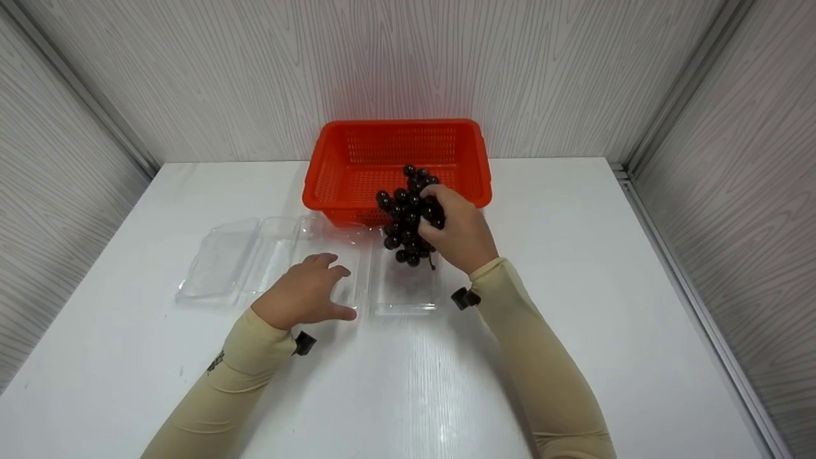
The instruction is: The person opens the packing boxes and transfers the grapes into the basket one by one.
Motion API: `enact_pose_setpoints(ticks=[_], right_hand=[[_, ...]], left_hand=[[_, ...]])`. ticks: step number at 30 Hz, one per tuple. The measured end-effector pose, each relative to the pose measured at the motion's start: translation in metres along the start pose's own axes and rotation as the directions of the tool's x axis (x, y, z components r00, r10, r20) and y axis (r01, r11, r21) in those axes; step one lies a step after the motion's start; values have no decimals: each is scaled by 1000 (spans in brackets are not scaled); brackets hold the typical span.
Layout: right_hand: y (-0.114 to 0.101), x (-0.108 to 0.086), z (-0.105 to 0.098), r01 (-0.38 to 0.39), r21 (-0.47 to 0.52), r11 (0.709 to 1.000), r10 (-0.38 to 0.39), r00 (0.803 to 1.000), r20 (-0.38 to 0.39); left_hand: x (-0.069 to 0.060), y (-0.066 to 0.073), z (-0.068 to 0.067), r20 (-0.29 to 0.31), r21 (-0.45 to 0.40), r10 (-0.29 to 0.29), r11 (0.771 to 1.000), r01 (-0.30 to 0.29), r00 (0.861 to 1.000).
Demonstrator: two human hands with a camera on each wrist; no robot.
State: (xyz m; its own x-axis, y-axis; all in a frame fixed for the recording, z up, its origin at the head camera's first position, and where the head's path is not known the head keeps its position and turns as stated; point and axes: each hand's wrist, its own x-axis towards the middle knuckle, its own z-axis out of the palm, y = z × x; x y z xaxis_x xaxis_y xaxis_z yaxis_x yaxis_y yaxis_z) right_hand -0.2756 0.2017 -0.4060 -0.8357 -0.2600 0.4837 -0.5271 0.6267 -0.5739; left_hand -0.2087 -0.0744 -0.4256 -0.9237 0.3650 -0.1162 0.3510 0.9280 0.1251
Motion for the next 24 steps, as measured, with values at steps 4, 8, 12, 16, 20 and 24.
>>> enact_pose_setpoints(ticks=[4,8,12,16,20,24], right_hand=[[0,0,-1,-14,0,1000,14,1000,1],[1,0,-2,-20,23,1000,20,1000,-3],[2,0,-3,-15,37,999,16,1000,-14],[2,0,-3,-9,35,999,10,1000,-28],[2,1,-3,-13,35,999,14,999,-44],[1,2,-3,-20,27,999,21,999,-48]], left_hand=[[-1,1,0,-1,-6,3,1000,-3,1000],[-1,2,-2,4,-19,2,1000,-2,1000],[-1,2,-2,7,-20,2,1000,-2,1000],[0,1,-1,7,-26,5,1000,-5,1000],[-1,0,-1,2,-32,10,999,-10,1000],[-1,-2,-1,-1,-37,8,999,-8,1000]])
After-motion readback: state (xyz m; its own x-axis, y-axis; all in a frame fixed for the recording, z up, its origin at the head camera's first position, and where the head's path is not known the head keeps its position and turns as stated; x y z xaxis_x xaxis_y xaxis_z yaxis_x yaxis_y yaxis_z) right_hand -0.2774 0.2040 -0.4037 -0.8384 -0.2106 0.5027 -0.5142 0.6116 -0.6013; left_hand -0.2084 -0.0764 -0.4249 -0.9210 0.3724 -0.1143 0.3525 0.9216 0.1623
